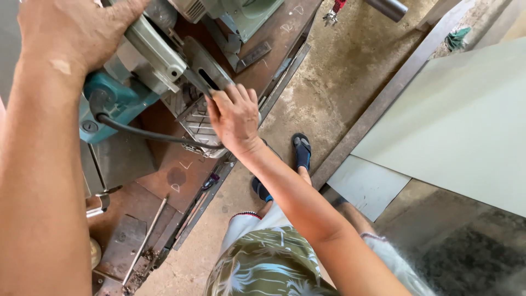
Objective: The recorder is handling, inspecting, and positioning a handheld circular saw on a workbench in a workshop.
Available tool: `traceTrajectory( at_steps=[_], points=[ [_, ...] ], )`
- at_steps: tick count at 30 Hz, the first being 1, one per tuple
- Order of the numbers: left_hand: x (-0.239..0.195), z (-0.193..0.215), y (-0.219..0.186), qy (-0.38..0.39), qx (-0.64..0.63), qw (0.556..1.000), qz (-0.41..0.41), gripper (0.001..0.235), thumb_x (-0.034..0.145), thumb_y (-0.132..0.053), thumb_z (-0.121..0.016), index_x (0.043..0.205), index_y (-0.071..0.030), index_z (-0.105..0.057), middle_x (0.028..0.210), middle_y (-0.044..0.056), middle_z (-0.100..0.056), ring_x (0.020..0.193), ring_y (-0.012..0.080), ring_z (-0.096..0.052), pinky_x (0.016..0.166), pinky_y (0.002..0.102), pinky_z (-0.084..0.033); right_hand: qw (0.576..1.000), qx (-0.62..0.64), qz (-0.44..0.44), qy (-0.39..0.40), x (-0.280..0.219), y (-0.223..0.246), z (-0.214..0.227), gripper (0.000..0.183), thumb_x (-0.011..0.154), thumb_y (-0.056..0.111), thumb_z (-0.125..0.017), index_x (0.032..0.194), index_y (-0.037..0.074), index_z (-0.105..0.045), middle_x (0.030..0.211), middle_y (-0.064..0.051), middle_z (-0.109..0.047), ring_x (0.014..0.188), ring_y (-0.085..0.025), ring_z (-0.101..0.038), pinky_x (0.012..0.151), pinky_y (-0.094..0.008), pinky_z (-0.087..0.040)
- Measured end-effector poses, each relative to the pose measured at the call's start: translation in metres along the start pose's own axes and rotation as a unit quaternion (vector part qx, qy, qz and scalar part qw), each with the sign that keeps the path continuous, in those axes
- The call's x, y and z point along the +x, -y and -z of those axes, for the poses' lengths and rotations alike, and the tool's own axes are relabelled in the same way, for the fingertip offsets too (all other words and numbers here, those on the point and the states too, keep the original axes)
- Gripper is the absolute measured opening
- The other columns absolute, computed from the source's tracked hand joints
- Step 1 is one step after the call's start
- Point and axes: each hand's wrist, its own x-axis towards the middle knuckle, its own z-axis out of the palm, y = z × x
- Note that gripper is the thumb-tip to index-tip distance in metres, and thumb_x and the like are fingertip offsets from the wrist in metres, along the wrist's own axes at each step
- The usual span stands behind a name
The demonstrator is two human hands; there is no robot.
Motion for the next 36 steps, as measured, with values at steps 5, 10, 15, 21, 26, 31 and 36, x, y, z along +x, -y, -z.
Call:
traceTrajectory(
  at_steps=[5,10,15,21,26,31,36],
  points=[
    [0.01,0.022,-0.017,0.03,-0.086,0.994,0.065,0.052,0.105,-0.057,-0.07,0.113,-0.006,-0.078,0.094,0.025,-0.074,0.087,0.0484,-0.068,0.072,0.059,-0.051,0.998,-0.006,-0.045,0.047,-0.005,-0.012,-0.007,0.034,0.082,0.035,-0.08,0.105,0.012,-0.072,0.094,-0.008,-0.063,0.086,-0.023,-0.057,0.075,-0.037,-0.046],
    [0.009,0.023,-0.02,0.042,-0.063,0.995,0.067,0.044,0.105,-0.05,-0.074,0.126,-0.012,-0.081,0.09,0.022,-0.074,0.082,0.0398,-0.071,0.073,0.049,-0.055,0.993,0.096,-0.01,-0.066,0.03,0.034,0.042,0.025,0.095,0.026,-0.081,0.113,0.012,-0.074,0.083,-0.004,-0.06,0.081,-0.022,-0.057,0.076,-0.039,-0.042],
    [0.019,0.035,-0.041,0.064,-0.139,0.979,0.138,0.045,0.1,-0.053,-0.072,0.129,-0.018,-0.076,0.099,0.02,-0.072,0.086,0.0382,-0.07,0.078,0.049,-0.053,0.997,0.068,-0.035,-0.024,0.005,-0.01,-0.005,0.014,0.092,0.02,-0.077,0.105,0.015,-0.074,0.089,-0.005,-0.065,0.08,-0.022,-0.061,0.077,-0.036,-0.044],
    [0.009,0.021,-0.021,0.059,-0.057,0.993,0.08,0.05,0.105,-0.055,-0.071,0.131,-0.014,-0.079,0.094,0.022,-0.075,0.08,0.038,-0.071,0.076,0.049,-0.055,0.973,0.163,-0.148,0.069,0.02,-0.013,0.012,0.019,0.098,0.021,-0.066,0.11,0.008,-0.073,0.092,-0.01,-0.067,0.073,-0.025,-0.065,0.065,-0.038,-0.053],
    [0.009,0.023,-0.023,0.064,-0.067,0.989,0.116,0.049,0.103,-0.059,-0.069,0.129,-0.018,-0.079,0.095,0.021,-0.075,0.083,0.0408,-0.07,0.078,0.053,-0.053,0.937,0.252,-0.212,0.116,0.077,0.006,0.024,0.037,0.107,0.036,-0.063,0.093,0.001,-0.066,0.083,-0.017,-0.066,0.067,-0.028,-0.062,0.067,-0.042,-0.05],
    [0.007,0.016,-0.017,0.058,-0.042,0.991,0.114,0.054,0.099,-0.061,-0.068,0.129,-0.018,-0.08,0.094,0.02,-0.076,0.08,0.0395,-0.071,0.079,0.054,-0.054,0.937,0.299,-0.152,0.098,0.081,0.018,0.033,0.041,0.109,0.039,-0.056,0.09,0.002,-0.062,0.087,-0.011,-0.057,0.079,-0.024,-0.057,0.073,-0.04,-0.047],
    [0.007,0.018,-0.017,0.043,-0.071,0.991,0.106,0.047,0.101,-0.056,-0.075,0.12,-0.014,-0.081,0.093,0.019,-0.075,0.08,0.0407,-0.07,0.077,0.054,-0.053,0.983,0.167,0.074,-0.025,0.058,0.021,0.035,0.027,0.103,0.032,-0.068,0.098,0.006,-0.07,0.089,-0.006,-0.056,0.087,-0.024,-0.053,0.081,-0.038,-0.042]
  ],
)
